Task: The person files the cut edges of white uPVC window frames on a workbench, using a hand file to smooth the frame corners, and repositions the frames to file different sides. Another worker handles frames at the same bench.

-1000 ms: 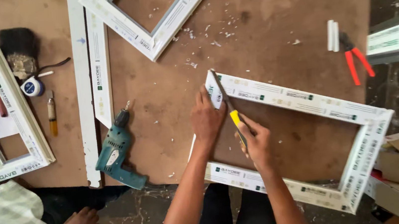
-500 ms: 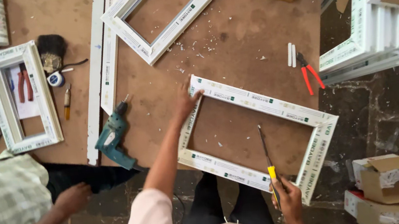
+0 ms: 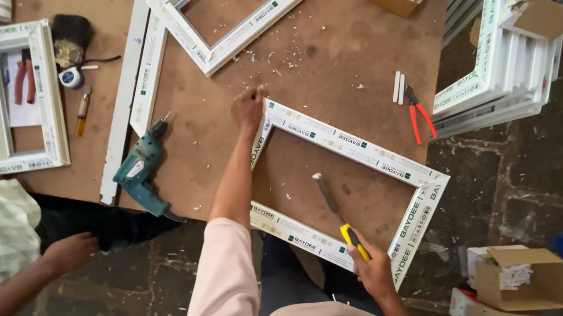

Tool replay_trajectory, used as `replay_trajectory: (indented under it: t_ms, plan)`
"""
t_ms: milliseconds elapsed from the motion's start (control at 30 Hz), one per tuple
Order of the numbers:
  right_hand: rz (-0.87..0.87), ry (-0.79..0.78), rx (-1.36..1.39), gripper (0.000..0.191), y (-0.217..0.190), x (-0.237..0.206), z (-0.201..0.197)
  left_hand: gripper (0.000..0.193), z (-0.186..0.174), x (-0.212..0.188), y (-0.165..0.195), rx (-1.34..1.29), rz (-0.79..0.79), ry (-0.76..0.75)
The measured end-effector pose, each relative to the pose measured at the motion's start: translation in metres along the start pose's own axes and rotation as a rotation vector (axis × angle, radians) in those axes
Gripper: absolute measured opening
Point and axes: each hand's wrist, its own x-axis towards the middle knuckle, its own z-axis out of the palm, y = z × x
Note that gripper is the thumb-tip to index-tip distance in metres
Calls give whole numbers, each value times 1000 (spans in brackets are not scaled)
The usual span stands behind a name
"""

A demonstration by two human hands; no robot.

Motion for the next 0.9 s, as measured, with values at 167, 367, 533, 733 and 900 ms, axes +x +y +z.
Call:
replay_trajectory:
  t_ms: [167,367,533,733,900]
  plan:
    - [53,3,110,50,-31,-6,6,50,-19,-9,-23,-126,-574,255]
    - [92,16,164,48,-27,-23,-16,36,-69,-169,-52,221,73,-168]
    - [-114,119,-160,46,-16,-37,-34,33,-111,-323,-35,354,378,-371]
    - [-115,403,-395,51,-17,-28,-58,29,-147,-305,-52,35,-38,-337]
    - [-100,604,-483,50,-25,-20,-80,55,-161,-222,-78,-216,-444,106]
